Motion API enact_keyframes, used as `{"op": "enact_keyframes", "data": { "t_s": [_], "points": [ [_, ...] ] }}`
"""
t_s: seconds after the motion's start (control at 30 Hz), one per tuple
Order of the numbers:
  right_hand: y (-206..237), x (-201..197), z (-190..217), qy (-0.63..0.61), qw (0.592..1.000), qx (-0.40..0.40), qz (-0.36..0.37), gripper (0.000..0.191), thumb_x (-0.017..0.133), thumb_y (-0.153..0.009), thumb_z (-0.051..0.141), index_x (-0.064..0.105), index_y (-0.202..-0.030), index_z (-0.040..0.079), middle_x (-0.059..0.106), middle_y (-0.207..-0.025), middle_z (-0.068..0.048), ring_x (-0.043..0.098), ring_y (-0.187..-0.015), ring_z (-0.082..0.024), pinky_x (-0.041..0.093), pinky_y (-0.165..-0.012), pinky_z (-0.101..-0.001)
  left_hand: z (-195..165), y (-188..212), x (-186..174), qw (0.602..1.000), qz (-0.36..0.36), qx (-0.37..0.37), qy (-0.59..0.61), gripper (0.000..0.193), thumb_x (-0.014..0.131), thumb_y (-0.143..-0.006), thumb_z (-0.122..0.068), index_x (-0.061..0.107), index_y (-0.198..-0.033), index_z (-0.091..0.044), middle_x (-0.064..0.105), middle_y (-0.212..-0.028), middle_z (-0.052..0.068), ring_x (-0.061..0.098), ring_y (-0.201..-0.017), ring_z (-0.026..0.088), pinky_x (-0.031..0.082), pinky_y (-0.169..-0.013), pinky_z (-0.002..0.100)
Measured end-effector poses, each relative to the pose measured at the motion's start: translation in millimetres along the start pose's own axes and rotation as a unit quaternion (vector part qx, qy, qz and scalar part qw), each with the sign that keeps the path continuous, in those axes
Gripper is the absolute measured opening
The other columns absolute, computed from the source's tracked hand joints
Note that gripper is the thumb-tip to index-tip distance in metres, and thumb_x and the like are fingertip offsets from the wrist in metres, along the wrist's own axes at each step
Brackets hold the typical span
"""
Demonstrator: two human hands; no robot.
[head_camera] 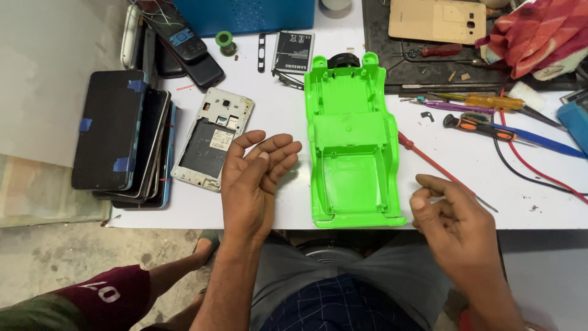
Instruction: The person uses a red screwdriver to remove screws from a yellow and green toy truck. They separate the yellow upper body from the green base, then remove the blue wheels and the internal motor assembly. The parts are placed on the workbench.
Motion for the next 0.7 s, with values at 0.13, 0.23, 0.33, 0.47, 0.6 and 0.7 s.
{"op": "enact_keyframes", "data": {
  "t_s": [0.13,0.23,0.33,0.47,0.6,0.7],
  "points": [
    [-5,0,1,0.005,0.999,-0.043,-0.002,0.036,0.067,-0.097,0.018,0.066,-0.124,-0.006,0.070,-0.092,-0.005,0.064,-0.072,-0.009,0.052,-0.062,-0.0220,-5,3,5,0.999,0.031,-0.005,-0.012,0.032,0.045,-0.103,-0.002,0.040,-0.134,0.003,0.064,-0.123,0.032,0.070,-0.112,0.034,0.060,-0.095,0.039],
    [-8,1,0,0.020,0.998,-0.055,-0.009,0.033,0.068,-0.096,0.017,0.067,-0.121,-0.005,0.071,-0.093,-0.005,0.066,-0.072,-0.008,0.052,-0.062,-0.0217,-6,4,6,0.998,0.061,-0.007,-0.018,0.035,0.045,-0.104,-0.004,0.040,-0.138,0.002,0.063,-0.125,0.034,0.070,-0.111,0.035,0.061,-0.090,0.038],
    [-9,2,-1,0.041,0.996,-0.077,-0.030,0.031,0.070,-0.096,0.018,0.070,-0.119,-0.003,0.071,-0.095,-0.006,0.065,-0.072,-0.008,0.051,-0.062,-0.0216,-9,2,6,0.997,0.071,-0.004,-0.022,0.035,0.045,-0.105,-0.004,0.038,-0.139,0.003,0.063,-0.125,0.033,0.070,-0.110,0.035,0.062,-0.089,0.038],
    [-12,-7,-2,0.154,0.974,-0.120,-0.117,0.026,0.076,-0.096,0.018,0.074,-0.116,0.002,0.069,-0.097,-0.007,0.063,-0.074,-0.012,0.049,-0.065,-0.0249,-11,-5,1,0.996,0.032,-0.005,-0.088,0.036,0.042,-0.102,-0.003,0.036,-0.137,0.002,0.062,-0.128,0.033,0.068,-0.114,0.035,0.061,-0.095,0.041],
    [-21,-16,-3,0.355,0.889,-0.232,-0.173,0.023,0.080,-0.091,0.017,0.077,-0.112,0.007,0.066,-0.095,-0.007,0.064,-0.089,-0.025,0.053,-0.080,-0.0364,-10,-9,-3,0.997,0.011,-0.050,-0.061,0.045,0.037,-0.094,-0.001,0.036,-0.138,0.001,0.056,-0.139,0.033,0.061,-0.129,0.040,0.054,-0.107,0.046],
    [-28,-15,-13,0.376,0.893,-0.190,-0.157,0.018,0.079,-0.092,0.021,0.079,-0.108,0.013,0.066,-0.097,-0.007,0.065,-0.092,-0.027,0.053,-0.079,-0.0383,-11,-11,-6,0.999,0.017,-0.036,-0.016,0.046,0.035,-0.094,-0.007,0.036,-0.139,0.003,0.050,-0.145,0.036,0.053,-0.137,0.044,0.045,-0.110,0.049]
  ]
}}
Point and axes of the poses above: each hand's wrist, its own y-axis away from the middle knuckle, its own x-axis out of the palm, z = x × y, the point moved 2 cm from there along -y, towards the middle knuckle
